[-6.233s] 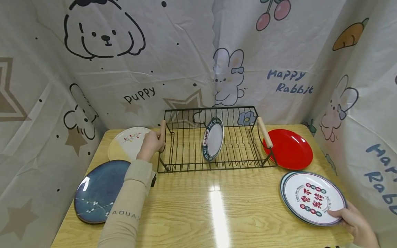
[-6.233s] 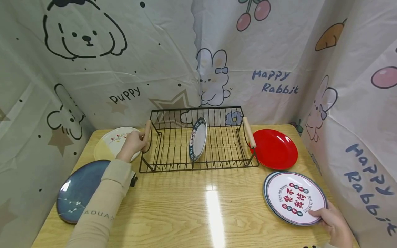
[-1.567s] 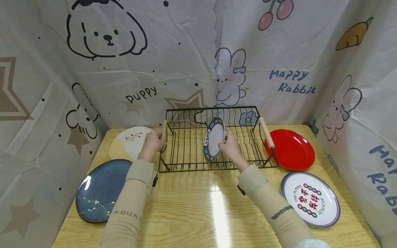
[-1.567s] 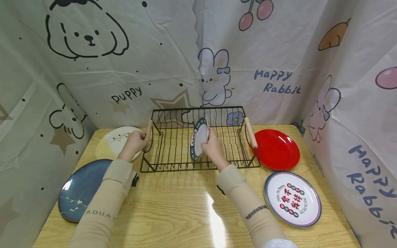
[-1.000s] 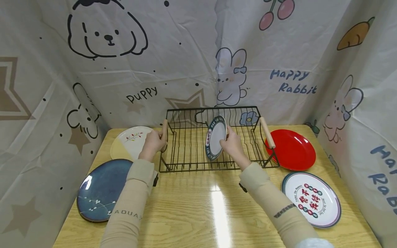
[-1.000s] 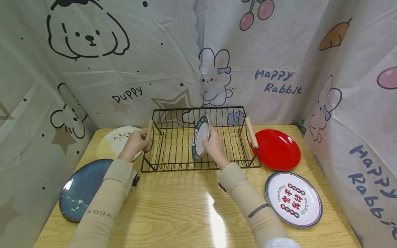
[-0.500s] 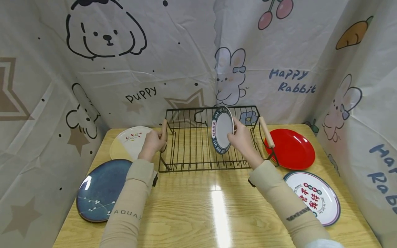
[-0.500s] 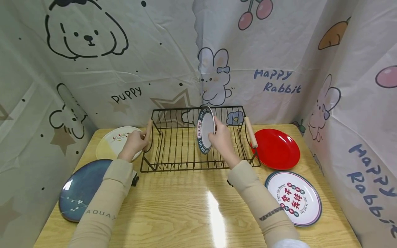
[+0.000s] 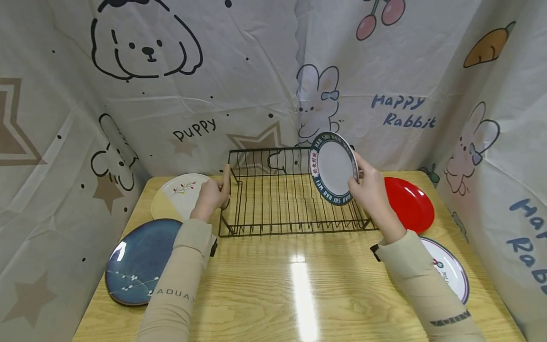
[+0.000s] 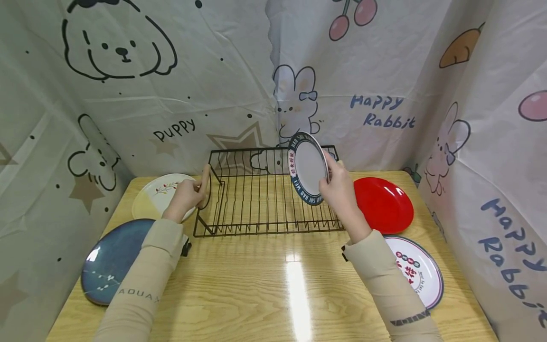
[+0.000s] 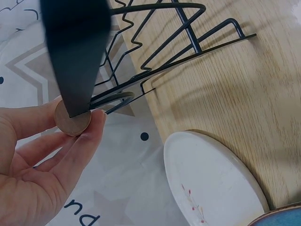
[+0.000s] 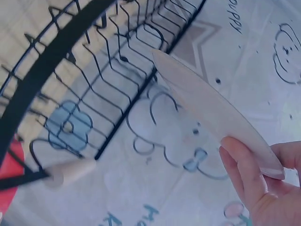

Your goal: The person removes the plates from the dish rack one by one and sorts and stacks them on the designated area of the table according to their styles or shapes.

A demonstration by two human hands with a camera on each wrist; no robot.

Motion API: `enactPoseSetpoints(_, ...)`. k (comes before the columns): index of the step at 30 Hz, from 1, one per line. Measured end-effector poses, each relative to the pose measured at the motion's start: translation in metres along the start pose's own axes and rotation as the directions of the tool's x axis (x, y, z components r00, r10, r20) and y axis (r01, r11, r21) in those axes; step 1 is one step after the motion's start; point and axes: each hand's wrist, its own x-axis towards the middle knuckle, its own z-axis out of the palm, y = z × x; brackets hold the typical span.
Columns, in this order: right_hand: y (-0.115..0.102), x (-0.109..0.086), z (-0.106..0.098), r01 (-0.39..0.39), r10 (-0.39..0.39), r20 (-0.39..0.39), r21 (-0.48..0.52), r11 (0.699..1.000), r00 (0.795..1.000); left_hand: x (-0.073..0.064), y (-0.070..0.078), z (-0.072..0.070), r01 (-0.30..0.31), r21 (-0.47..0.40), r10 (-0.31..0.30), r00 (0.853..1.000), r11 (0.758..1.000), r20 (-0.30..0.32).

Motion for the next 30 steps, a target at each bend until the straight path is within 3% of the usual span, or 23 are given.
enactPoseSetpoints(9, 0.005, -0.023, -0.049, -0.017, 0.021, -0.102, 0.045, 0.999, 0.995, -0.001, 0.001, -0.001, -0.024, 0.002, 0.024, 1.0, 1.0, 0.008)
enactPoseSetpoints(13, 0.008, -0.033, -0.07, -0.037, 0.038, -0.18, 0.009, 0.999, 0.983, -0.002, 0.001, 0.0, -0.022, 0.004, 0.022, 1.0, 1.0, 0.003)
enactPoseSetpoints(16, 0.012, -0.041, -0.085, -0.098, 0.085, -0.234, -0.041, 0.994, 0.968, -0.004, 0.002, 0.0, -0.019, 0.002, 0.019, 1.0, 1.0, -0.004)
enactPoseSetpoints(25, 0.044, -0.06, -0.117, -0.254, 0.242, -0.391, 0.02, 0.967, 0.888, -0.005, 0.002, 0.0, -0.015, 0.001, 0.015, 1.0, 1.0, 0.003)
enactPoseSetpoints(28, 0.054, -0.068, -0.127, -0.389, 0.37, -0.4, 0.037, 0.921, 0.838, -0.004, 0.002, 0.0, -0.017, 0.015, 0.017, 1.0, 1.0, 0.003)
enactPoseSetpoints(30, 0.06, -0.074, -0.133, -0.496, 0.473, -0.382, 0.042, 0.867, 0.794, -0.004, 0.003, 0.0, -0.022, 0.021, 0.022, 1.0, 1.0, 0.001)
